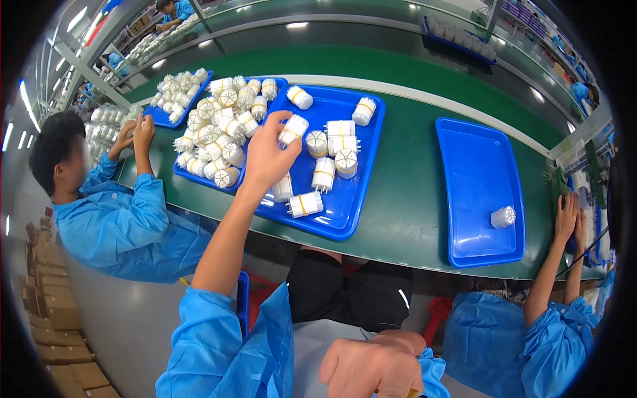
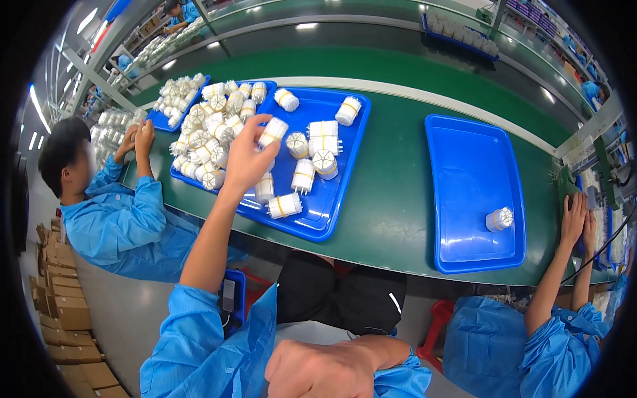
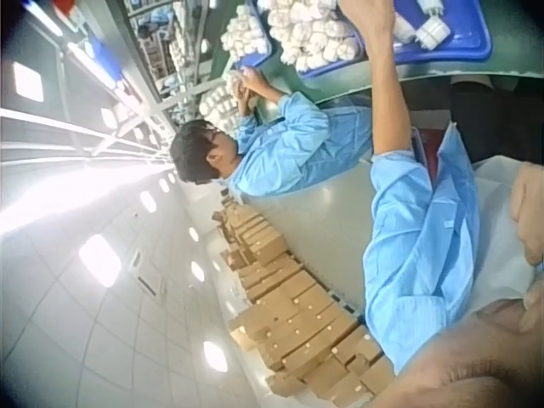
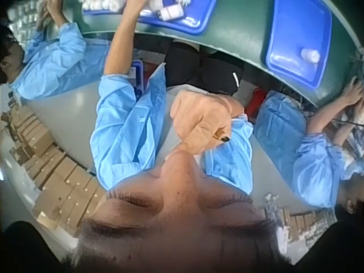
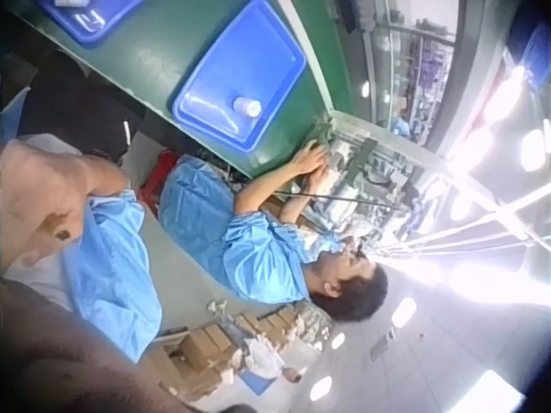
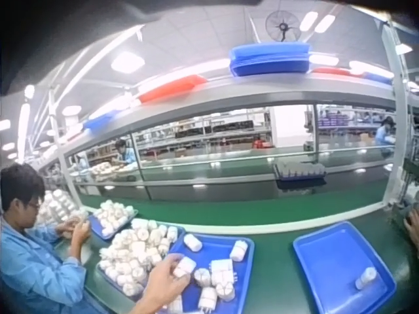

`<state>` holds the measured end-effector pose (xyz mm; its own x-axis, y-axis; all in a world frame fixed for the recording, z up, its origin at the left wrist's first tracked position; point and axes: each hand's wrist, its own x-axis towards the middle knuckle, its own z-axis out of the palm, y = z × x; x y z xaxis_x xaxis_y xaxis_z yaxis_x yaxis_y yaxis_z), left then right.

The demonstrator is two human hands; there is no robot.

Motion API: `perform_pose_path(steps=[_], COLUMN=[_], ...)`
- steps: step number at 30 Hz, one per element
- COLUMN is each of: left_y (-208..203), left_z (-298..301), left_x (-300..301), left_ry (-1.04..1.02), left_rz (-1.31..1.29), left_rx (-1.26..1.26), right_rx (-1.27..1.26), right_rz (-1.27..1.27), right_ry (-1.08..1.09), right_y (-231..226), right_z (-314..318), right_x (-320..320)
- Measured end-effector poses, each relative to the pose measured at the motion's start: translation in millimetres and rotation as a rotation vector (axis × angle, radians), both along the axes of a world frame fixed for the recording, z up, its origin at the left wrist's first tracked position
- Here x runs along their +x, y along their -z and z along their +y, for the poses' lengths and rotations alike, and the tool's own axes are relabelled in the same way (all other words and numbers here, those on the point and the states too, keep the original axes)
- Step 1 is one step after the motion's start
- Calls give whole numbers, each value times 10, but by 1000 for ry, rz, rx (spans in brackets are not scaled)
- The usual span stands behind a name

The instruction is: The person picks up bundled cylindrical components from a tray, presses into their ends using a pointed hand tool, and places the components onto another tray.

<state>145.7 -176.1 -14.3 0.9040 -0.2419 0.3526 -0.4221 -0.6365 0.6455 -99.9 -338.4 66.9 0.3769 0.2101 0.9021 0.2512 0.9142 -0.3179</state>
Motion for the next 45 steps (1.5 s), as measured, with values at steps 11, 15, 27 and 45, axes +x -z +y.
perform_pose_path(steps=[11,15,27,45], left_y=[-210,-184,-188,20], left_z=[101,137,76,17], left_x=[-1083,-1231,-1442,-1529], left_ry=[378,432,423,710], left_rz=[382,418,439,564], left_rx=[-886,-925,-960,-1210], right_rx=[36,57,2,135], right_rz=[24,23,-13,734], right_ry=[-54,-50,-68,340], right_y=[33,30,5,1330], right_z=[43,98,70,-361], right_x=[51,53,107,584])
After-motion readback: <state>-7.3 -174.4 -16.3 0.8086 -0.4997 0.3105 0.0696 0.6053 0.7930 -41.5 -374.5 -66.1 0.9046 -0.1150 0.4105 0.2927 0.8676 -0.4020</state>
